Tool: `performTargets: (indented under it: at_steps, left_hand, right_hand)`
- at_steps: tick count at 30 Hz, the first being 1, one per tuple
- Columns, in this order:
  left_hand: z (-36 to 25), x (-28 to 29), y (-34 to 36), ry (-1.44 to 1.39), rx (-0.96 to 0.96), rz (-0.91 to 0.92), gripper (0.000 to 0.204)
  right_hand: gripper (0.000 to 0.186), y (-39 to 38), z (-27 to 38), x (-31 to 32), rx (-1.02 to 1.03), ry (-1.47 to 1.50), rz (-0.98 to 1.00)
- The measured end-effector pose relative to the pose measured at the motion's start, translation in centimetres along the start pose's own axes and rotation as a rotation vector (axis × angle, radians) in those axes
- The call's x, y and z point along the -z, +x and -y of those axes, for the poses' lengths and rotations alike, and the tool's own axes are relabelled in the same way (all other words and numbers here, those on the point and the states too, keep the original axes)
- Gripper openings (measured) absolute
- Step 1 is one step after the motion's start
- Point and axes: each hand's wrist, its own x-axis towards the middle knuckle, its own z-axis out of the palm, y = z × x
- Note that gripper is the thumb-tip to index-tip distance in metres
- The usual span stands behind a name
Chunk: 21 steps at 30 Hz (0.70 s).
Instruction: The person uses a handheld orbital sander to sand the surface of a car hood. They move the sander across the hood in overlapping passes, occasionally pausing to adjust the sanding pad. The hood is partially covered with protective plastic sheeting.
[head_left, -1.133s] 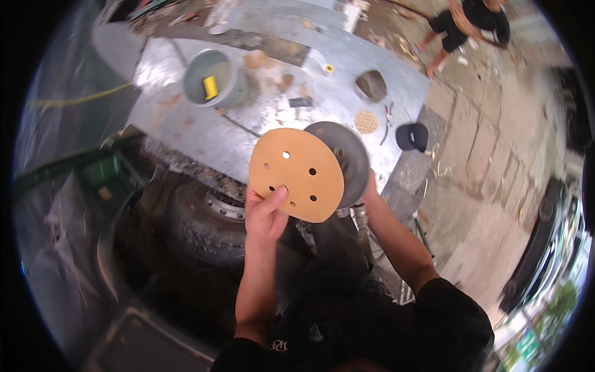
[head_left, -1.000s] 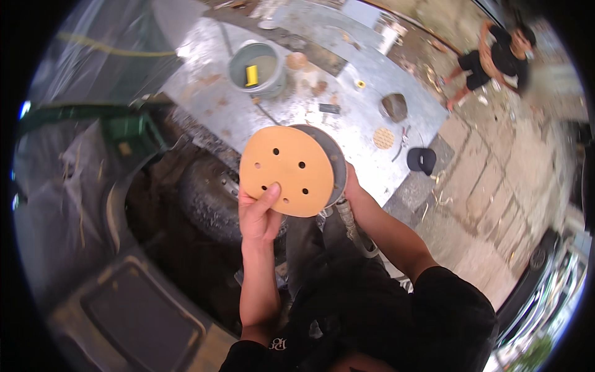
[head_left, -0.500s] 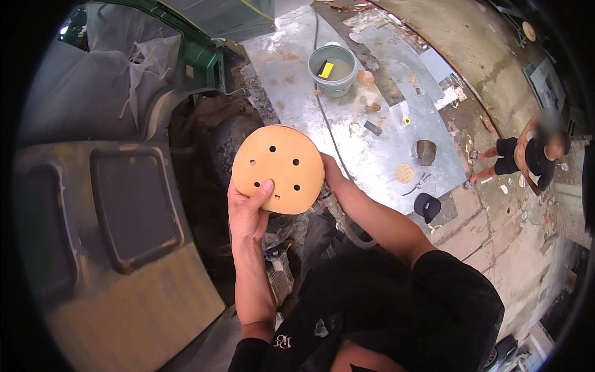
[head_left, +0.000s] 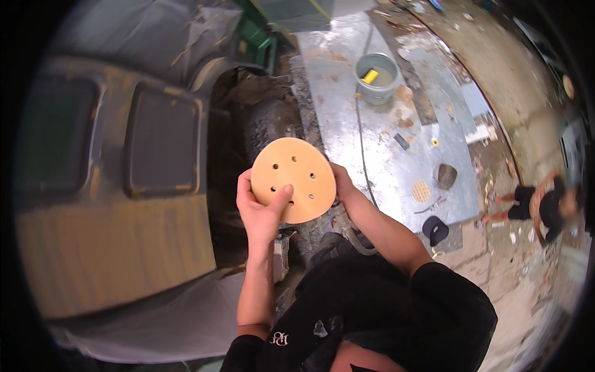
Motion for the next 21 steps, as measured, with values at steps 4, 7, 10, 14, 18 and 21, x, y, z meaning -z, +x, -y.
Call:
performTargets:
  at_steps: [4, 7, 10, 14, 18, 21]
  left_hand:
    - [0.2, 2.8, -2.7, 0.444, -0.040, -0.180, 0.078]
    - [3.0, 6.0, -5.1, 0.339, -0.103, -0.199, 0.065]
    - [5.5, 8.0, -6.9, -0.168, 0.192, -0.065, 0.045]
    - [5.9, 10.4, -6.8, 0.116, -0.026, -0.156, 0.044]
    - [2.1, 27.3, -7.7, 0.795, -0.542, -1.139, 0.050]
    - [4.1, 36.1, -13.8, 0.803, -0.452, -1.627, 0.044]
  right_hand:
    - [0.048, 0.7, -3.1, 0.9, 0.026, -0.018, 0.101]
    - [0.046, 2.5, -6.9, 3.2, 0.085, -0.020, 0.251]
    - [0.045, 4.7, -9.2, 4.6, 0.113, 0.002, 0.412]
    - [0.044, 7.3, -7.6, 6.9, 0.275, -0.046, 0.584]
    - [0.045, 9.8, -2.4, 12.0, 0.576, -0.633, 0.479]
    - [0.050, 5.5, 0.6, 7.6, 0.024, -0.224, 0.490]
